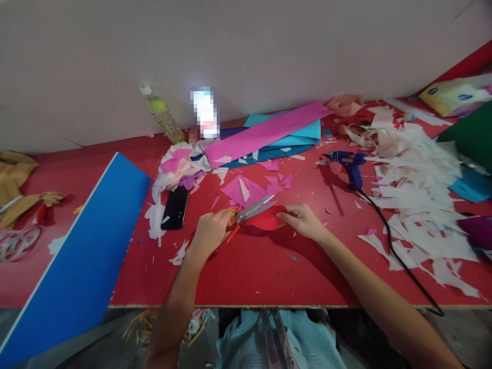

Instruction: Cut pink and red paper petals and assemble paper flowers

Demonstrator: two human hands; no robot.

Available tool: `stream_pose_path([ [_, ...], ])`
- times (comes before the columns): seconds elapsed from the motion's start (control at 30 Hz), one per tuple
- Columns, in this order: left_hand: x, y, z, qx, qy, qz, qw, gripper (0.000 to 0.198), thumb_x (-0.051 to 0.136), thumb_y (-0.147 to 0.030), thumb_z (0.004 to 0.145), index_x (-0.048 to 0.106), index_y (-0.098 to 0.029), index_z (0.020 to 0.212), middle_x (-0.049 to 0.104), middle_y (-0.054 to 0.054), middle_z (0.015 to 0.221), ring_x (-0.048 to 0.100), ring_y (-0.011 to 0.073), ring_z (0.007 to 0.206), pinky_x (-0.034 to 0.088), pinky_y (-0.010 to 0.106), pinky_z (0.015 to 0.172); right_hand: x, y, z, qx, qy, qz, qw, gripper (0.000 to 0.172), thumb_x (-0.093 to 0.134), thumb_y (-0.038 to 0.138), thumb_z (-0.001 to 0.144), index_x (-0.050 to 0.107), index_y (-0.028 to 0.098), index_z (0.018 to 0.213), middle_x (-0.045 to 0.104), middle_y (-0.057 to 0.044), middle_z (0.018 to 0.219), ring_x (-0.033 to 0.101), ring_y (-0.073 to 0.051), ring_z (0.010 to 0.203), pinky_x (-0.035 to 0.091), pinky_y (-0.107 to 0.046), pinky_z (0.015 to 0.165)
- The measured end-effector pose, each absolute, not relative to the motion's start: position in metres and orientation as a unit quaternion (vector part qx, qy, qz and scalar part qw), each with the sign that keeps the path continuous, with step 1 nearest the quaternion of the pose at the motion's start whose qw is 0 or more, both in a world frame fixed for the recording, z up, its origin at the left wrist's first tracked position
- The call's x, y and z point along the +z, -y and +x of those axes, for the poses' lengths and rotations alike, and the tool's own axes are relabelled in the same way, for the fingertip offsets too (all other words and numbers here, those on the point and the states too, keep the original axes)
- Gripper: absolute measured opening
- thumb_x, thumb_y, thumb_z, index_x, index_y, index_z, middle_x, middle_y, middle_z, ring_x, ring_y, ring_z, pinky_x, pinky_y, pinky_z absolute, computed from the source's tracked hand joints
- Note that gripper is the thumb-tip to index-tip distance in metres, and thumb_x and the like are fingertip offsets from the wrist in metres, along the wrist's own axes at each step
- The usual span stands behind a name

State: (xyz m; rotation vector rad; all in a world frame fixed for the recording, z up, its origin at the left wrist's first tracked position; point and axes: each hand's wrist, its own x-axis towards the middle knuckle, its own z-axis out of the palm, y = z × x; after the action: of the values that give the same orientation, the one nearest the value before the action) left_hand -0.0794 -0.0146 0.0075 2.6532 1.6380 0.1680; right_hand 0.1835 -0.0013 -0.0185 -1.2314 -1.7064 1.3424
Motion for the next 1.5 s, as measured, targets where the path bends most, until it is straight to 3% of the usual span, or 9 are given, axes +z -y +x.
stream_pose_path([
  [0.23,0.0081,0.0147,-0.0785,0.054,-0.528,0.847,0.02,0.013,0.049,-0.023,0.087,0.06,-0.017,0.088,0.068,0.004,0.078,0.062,0.0164,0.068,0.039,0.026,0.061,-0.0219,-0.0012,0.1857,0.507,0.645,-0.477,0.316,0.028,0.049,0.036,0.081,0.06,0.015,0.065,0.063,-0.002,0.062,0.057,-0.014,0.059,0.043,-0.025,0.057],
  [0.43,0.0093,0.0142,-0.0775,0.082,-0.559,0.825,0.028,0.016,0.051,-0.026,0.085,0.057,-0.016,0.096,0.068,0.006,0.084,0.064,0.0187,0.073,0.044,0.027,0.064,-0.0205,-0.0033,0.1873,0.492,0.651,-0.491,0.305,0.028,0.049,0.035,0.08,0.057,0.015,0.061,0.058,-0.001,0.058,0.053,-0.013,0.055,0.04,-0.024,0.053],
  [0.57,0.0078,0.0118,-0.0771,0.096,-0.548,0.83,0.037,0.027,0.053,-0.021,0.082,0.053,-0.014,0.108,0.067,0.01,0.102,0.065,0.0203,0.088,0.048,0.028,0.074,-0.0207,-0.0035,0.188,0.484,0.661,-0.49,0.298,0.027,0.048,0.035,0.08,0.057,0.015,0.063,0.057,-0.001,0.058,0.051,-0.012,0.055,0.039,-0.024,0.052],
  [0.9,0.0051,0.0116,-0.0785,0.088,-0.527,0.845,0.03,0.03,0.054,-0.016,0.078,0.053,-0.015,0.109,0.064,0.012,0.111,0.061,0.0233,0.102,0.049,0.034,0.084,-0.0223,-0.0033,0.1903,0.481,0.674,-0.48,0.291,0.027,0.048,0.036,0.08,0.061,0.016,0.069,0.056,-0.001,0.058,0.051,-0.014,0.056,0.04,-0.026,0.052],
  [1.5,0.011,0.0134,-0.0763,0.099,-0.513,0.851,0.047,0.029,0.057,-0.016,0.077,0.056,-0.016,0.105,0.068,0.009,0.104,0.063,0.0213,0.097,0.049,0.031,0.083,-0.0168,-0.0016,0.1894,0.477,0.687,-0.475,0.274,0.029,0.046,0.035,0.082,0.058,0.014,0.064,0.047,0.002,0.054,0.041,-0.009,0.05,0.032,-0.023,0.048],
])
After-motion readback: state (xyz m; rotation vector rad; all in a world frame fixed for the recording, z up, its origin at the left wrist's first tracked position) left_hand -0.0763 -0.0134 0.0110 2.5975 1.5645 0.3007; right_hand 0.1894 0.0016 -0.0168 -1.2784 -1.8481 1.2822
